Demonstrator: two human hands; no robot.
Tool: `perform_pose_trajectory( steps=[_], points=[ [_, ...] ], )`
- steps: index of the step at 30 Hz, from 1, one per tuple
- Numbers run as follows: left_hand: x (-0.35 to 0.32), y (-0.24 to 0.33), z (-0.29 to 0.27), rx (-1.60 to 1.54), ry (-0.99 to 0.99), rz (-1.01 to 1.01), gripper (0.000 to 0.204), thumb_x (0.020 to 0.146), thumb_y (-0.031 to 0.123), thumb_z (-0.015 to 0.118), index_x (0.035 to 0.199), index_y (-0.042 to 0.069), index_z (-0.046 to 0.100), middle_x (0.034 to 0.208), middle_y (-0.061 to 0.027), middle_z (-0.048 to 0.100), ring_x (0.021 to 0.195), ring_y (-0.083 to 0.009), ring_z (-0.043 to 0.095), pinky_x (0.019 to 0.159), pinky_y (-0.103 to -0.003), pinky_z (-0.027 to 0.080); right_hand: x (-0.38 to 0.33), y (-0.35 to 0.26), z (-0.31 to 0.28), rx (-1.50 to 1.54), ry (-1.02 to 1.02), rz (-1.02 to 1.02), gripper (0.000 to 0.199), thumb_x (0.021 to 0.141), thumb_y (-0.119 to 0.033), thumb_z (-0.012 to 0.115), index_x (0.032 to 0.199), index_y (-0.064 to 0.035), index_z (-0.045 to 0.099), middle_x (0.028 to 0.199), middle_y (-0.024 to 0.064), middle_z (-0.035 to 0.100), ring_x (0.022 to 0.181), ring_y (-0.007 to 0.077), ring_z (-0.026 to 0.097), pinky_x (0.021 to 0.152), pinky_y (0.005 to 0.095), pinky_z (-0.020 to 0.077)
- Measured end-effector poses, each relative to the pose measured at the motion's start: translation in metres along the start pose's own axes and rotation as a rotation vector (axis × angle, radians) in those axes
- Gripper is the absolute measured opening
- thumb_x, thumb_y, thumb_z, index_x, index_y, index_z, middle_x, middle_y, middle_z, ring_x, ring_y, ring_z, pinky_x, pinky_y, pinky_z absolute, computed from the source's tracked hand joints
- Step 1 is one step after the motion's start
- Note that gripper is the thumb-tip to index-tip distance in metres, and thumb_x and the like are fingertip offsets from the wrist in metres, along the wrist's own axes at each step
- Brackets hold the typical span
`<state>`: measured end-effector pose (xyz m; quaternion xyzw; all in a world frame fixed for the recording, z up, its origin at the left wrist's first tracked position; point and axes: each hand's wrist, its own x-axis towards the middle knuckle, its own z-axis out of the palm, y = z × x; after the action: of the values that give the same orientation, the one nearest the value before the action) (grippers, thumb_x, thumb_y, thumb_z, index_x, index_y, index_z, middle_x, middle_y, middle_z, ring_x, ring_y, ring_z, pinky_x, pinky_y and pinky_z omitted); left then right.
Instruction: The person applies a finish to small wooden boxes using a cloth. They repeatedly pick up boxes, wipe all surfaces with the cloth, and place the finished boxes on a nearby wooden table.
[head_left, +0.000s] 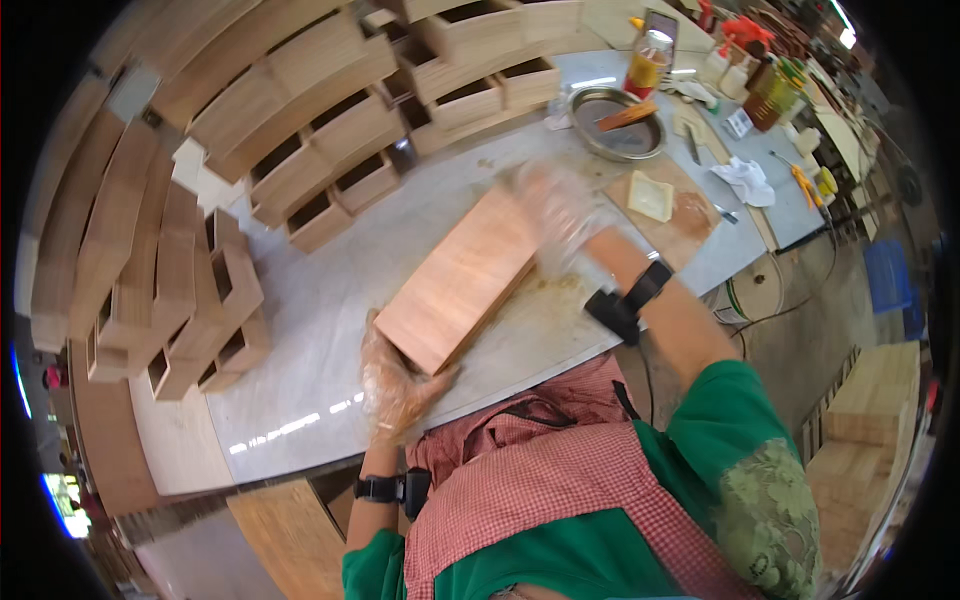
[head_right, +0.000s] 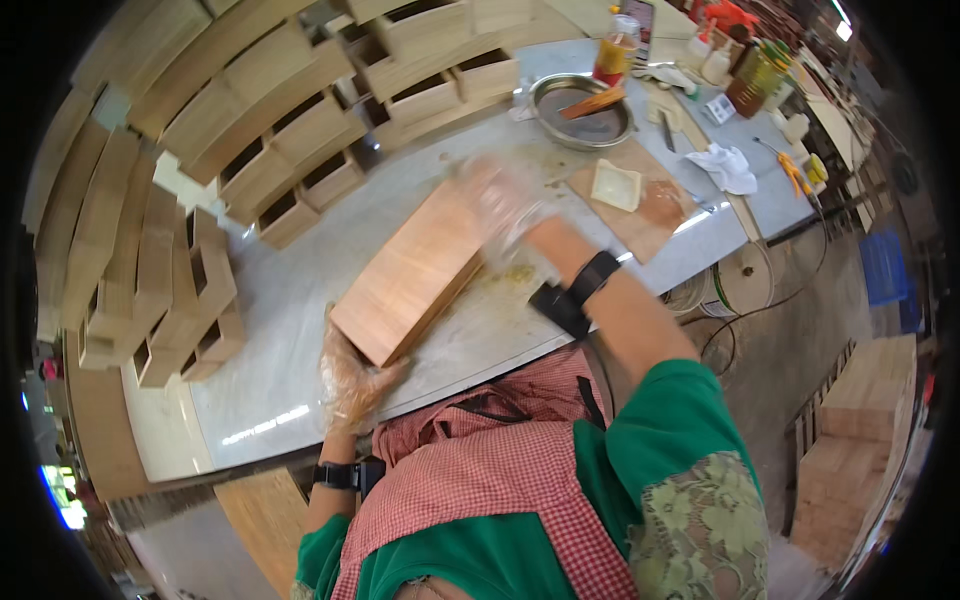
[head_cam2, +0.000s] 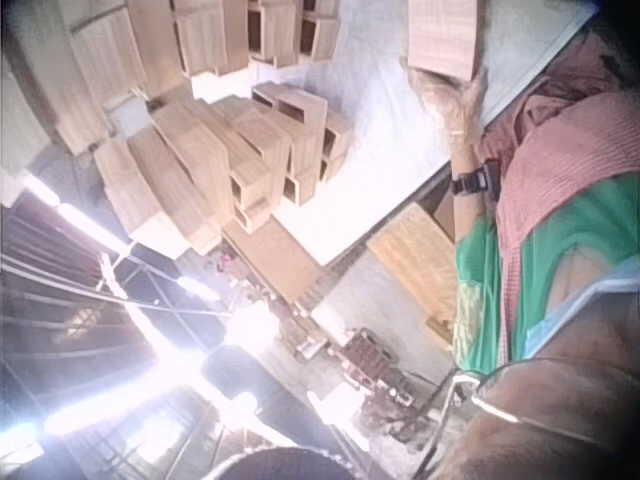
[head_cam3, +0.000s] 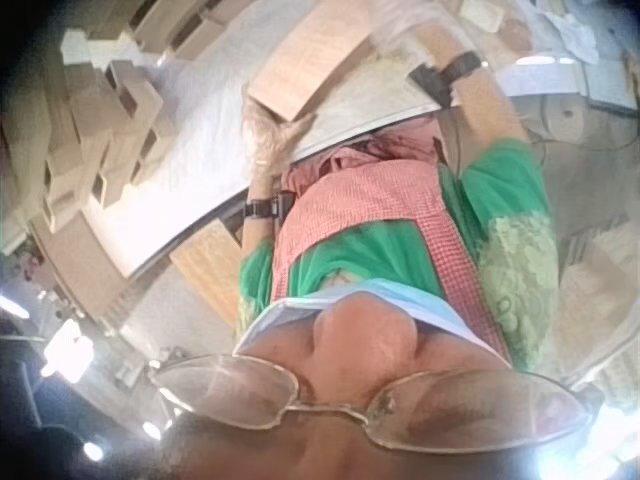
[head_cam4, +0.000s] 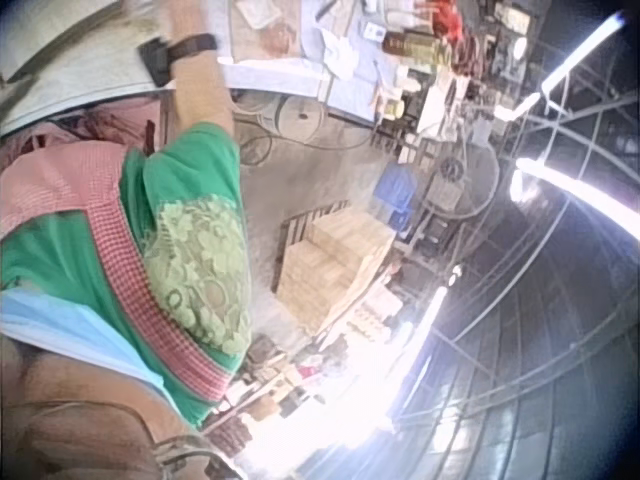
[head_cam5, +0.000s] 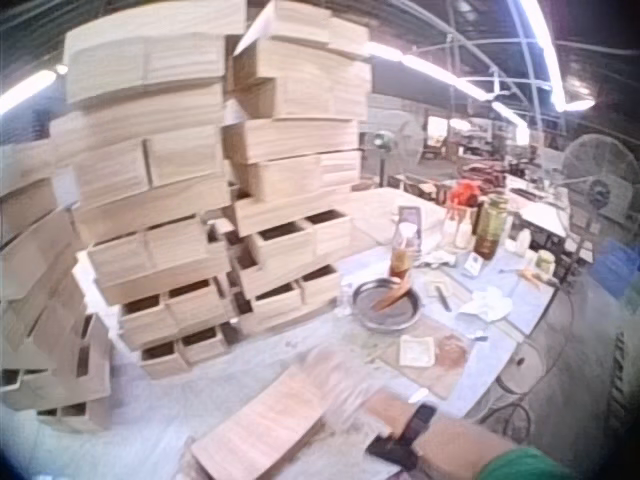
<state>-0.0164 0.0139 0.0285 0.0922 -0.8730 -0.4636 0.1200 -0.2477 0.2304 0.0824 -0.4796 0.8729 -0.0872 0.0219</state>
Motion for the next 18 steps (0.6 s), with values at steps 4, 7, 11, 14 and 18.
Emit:
perform_pose_trajectory(
  steps=[4,7,11,14,18],
  points=[
    [-0.005,-0.012,0.003,-0.089,0.098,0.053,0.106,0.055,0.03,0.093,0.142,-0.004,0.041,0.126,-0.0228,0.057,0.116,-0.0394,0.059,0.103,-0.043,0.049,0.024,-0.042,0.02,0.105,-0.188,-0.034,0.019,0.086,-0.017,0.066,0.101,-0.0061,0.065,0.101,0.0164,0.066,0.093,0.0309,0.066,0.081,0.0415,0.0545],
    [-0.008,-0.019,-0.004,0.101,0.054,0.048,0.108,0.056,0.032,0.093,0.144,-0.003,0.04,0.129,-0.0236,0.055,0.121,-0.0416,0.056,0.105,-0.045,0.046,0.019,-0.138,0.027,0.437,-0.328,-0.18,0.021,0.085,-0.018,0.069,0.102,-0.0064,0.065,0.101,0.0159,0.066,0.092,0.0301,0.067,0.08,0.041,0.0547],
    [-0.009,-0.017,-0.003,0.002,0.058,0.028,0.109,0.057,0.034,0.093,0.145,-0.002,0.04,0.132,-0.0238,0.053,0.125,-0.0411,0.053,0.108,-0.047,0.044,0.013,-0.103,0.038,0.292,-0.162,-0.192,0.025,0.086,-0.017,0.067,0.107,-0.0034,0.068,0.103,0.014,0.073,0.087,0.0279,0.071,0.077,0.0409,0.0592],
    [-0.007,-0.018,0.002,0.009,0.097,0.07,0.108,0.058,0.033,0.093,0.145,-0.002,0.039,0.131,-0.022,0.055,0.123,-0.0395,0.055,0.107,-0.045,0.045,0.032,-0.006,0.024,-0.152,-0.133,-0.033,0.027,0.09,-0.019,0.064,0.111,-0.0018,0.067,0.102,0.0145,0.071,0.087,0.0278,0.07,0.076,0.0391,0.0589],
    [-0.003,-0.015,0.0,-0.144,0.033,0.014,0.109,0.058,0.034,0.093,0.146,-0.002,0.038,0.13,-0.0214,0.057,0.123,-0.0385,0.055,0.107,-0.046,0.045,0.039,-0.071,0.038,0.083,-0.283,-0.054,0.03,0.096,-0.022,0.059,0.116,0.0003,0.064,0.101,0.0152,0.068,0.086,0.0276,0.069,0.074,0.0368,0.0584]
  ],
)
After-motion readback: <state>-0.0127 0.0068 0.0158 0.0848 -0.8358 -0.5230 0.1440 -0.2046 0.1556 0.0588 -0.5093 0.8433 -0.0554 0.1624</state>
